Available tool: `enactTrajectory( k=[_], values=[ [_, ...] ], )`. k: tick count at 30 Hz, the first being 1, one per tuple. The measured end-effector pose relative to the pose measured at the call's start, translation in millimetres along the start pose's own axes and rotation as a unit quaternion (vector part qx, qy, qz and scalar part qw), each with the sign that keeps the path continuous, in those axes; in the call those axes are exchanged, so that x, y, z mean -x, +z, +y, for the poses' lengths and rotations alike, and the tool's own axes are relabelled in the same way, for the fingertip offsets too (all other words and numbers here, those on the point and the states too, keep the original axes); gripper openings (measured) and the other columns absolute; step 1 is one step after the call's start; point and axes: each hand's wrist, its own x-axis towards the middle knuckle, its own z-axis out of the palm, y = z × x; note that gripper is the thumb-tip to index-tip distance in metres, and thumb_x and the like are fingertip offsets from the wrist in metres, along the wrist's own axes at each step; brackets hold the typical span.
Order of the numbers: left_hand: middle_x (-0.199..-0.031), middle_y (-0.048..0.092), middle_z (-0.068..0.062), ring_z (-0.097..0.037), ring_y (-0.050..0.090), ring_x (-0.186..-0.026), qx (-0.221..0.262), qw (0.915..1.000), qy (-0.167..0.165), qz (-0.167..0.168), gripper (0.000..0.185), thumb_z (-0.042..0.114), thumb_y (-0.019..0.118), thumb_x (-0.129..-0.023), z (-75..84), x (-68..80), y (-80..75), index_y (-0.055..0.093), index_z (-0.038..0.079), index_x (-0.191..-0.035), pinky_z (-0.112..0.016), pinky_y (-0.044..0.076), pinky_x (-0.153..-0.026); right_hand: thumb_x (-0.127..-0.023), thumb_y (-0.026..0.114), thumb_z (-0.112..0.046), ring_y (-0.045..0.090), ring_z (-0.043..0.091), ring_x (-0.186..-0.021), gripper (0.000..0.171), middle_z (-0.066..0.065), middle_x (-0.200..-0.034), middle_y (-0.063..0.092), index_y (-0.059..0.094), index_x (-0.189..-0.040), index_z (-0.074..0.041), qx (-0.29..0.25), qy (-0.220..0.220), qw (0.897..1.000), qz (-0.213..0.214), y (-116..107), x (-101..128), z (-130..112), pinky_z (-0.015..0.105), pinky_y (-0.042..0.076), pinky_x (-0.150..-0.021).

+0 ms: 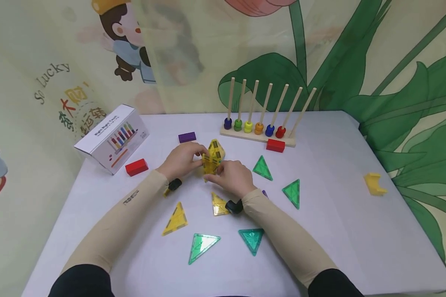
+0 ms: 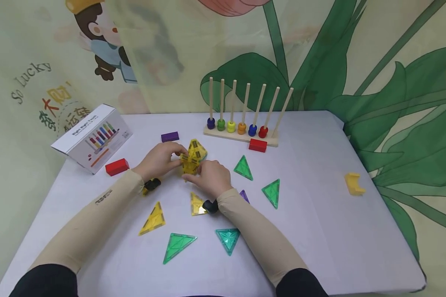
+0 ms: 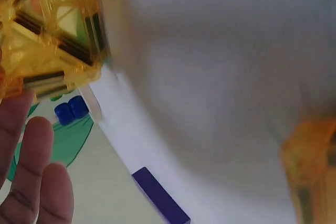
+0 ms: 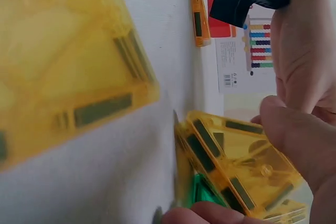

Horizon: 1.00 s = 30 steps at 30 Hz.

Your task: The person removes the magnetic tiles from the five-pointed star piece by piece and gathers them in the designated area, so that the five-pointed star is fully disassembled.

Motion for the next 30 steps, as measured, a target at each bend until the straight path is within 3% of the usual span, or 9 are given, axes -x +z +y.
enactTrajectory(
  k=[5, 11, 19, 30],
  values=[
    [-0.102, 0.077, -0.009, -0.024, 0.072, -0.094, 0.018, 0.9989, 0.004, 0.044, 0.02, 0.008, 0.073, -0.092, 4.8, 2.0, 6.6, 0.075, 0.008, -0.112, -0.042, 0.06, -0.088, -0.079, 0.075, -0.074, 0.061, 0.019, -0.071, 0.063, -0.001, -0.073, 0.067, 0.075, -0.099, -0.014, 0.011, 0.02, 0.999, 0.031, 4, -3, -2, 0.029, 0.044, -0.059],
    [-0.098, 0.078, -0.01, -0.021, 0.074, -0.087, 0.041, 0.9963, -0.013, 0.074, 0.019, 0.008, 0.074, -0.092, 11.8, 7.4, 11.5, 0.075, 0.005, -0.11, -0.037, 0.062, -0.082, -0.082, 0.077, -0.067, 0.06, 0.02, -0.069, 0.061, 0.002, -0.073, 0.067, 0.074, -0.105, -0.011, 0.012, 0.026, 0.998, 0.049, -2, -3, -6, 0.029, 0.043, -0.058],
    [-0.101, 0.079, -0.009, -0.018, 0.073, -0.086, 0.066, 0.9947, -0.031, 0.072, 0.018, 0.008, 0.075, -0.089, 18.6, 16.9, 15.8, 0.075, 0.006, -0.107, -0.032, 0.062, -0.079, -0.087, 0.082, -0.049, 0.059, 0.02, -0.079, 0.051, 0.001, -0.086, 0.068, 0.072, -0.12, -0.011, 0.016, 0.019, 0.999, 0.02, -7, -4, -3, 0.029, 0.045, -0.066],
    [-0.095, 0.077, -0.003, -0.016, 0.07, -0.085, 0.073, 0.9933, -0.059, 0.067, 0.015, 0.015, 0.079, -0.088, 25.0, 24.9, 21.9, 0.074, 0.011, -0.102, -0.032, 0.06, -0.079, -0.091, 0.079, -0.031, 0.061, 0.02, -0.084, 0.042, 0.001, -0.097, 0.071, 0.072, -0.127, -0.012, 0.039, -0.023, 0.999, 0.007, -7, -3, 5, 0.032, 0.051, -0.07]
  ],
)
